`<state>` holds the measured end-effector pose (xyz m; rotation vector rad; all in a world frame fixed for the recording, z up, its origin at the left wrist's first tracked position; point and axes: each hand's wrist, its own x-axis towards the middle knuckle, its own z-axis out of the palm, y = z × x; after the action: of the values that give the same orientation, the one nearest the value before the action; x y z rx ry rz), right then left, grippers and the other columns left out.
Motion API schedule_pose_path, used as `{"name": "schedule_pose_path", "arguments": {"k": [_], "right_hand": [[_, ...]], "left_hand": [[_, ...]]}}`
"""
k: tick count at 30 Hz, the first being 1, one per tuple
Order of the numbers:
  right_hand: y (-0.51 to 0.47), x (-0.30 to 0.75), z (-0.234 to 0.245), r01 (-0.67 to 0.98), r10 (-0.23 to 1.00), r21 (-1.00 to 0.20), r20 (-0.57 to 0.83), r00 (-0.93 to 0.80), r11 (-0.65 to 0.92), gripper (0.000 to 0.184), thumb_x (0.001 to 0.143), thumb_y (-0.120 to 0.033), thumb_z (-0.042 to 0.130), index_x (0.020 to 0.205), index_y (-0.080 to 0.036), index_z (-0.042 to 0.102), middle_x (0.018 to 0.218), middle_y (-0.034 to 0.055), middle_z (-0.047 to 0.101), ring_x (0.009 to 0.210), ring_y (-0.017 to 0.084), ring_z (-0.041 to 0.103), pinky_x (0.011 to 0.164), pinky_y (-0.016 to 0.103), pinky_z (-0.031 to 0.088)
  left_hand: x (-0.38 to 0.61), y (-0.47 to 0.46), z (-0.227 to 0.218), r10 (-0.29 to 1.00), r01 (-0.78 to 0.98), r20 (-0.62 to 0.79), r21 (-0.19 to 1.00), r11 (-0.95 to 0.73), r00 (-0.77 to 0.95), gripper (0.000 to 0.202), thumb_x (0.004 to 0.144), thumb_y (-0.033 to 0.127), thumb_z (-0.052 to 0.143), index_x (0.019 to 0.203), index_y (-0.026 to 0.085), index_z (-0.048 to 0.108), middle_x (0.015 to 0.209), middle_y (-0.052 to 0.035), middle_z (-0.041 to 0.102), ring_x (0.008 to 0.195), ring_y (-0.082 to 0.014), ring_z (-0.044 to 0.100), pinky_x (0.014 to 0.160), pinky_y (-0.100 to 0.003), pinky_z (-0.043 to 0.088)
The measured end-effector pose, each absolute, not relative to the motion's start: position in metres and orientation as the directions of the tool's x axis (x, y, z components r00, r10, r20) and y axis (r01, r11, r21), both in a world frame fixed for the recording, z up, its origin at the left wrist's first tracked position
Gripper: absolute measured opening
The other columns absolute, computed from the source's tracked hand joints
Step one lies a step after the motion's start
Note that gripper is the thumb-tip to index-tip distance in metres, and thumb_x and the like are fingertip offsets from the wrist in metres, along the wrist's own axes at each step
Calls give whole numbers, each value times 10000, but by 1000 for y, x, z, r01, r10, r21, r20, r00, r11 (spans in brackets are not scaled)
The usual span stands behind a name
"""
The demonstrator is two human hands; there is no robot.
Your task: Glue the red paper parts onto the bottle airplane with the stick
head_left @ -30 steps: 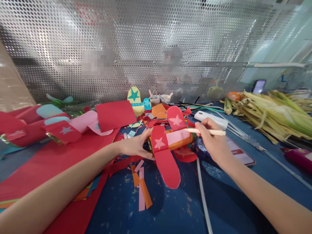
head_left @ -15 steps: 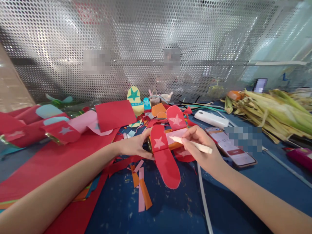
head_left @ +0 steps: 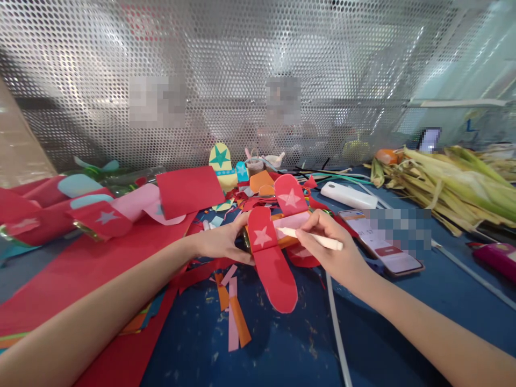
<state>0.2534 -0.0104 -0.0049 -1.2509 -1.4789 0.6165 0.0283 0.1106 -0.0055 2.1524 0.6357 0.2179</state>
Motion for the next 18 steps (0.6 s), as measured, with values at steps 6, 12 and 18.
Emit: {"name": "schedule_pose_path", "arguments": {"k": [6,12,18], "right_hand": [[-11,254,-6,354,926,-879,370,80,320,189,825,-329,594,755,-228,451,674,-36,524,596,113,532,543,236,443],[-10,255,-7,338,929,-885,363,67,321,187,843,-342,587,763,-226,463,693,-31,529,621,119,544,560,244,462],[-11,254,-6,345,927,-883,365,80,318,185,829,-323,598,755,-228,457,677,-38,521,602,113,530,544,236,447]], "left_hand": [[28,111,-6,514,369,-78,788,-493,854,995,657,499,773,1451,226,240,1416,-125,472,1312,-350,445,1110,-463,341],[28,110,-4,518,380,-89,784,-491,851,975,664,491,772,1443,214,257,1388,-130,500,1310,-352,448,1111,-475,337],[28,111,-4,515,377,-85,782,-496,853,953,662,490,777,1430,220,282,1410,-130,476,1318,-361,435,1113,-493,335]]}}
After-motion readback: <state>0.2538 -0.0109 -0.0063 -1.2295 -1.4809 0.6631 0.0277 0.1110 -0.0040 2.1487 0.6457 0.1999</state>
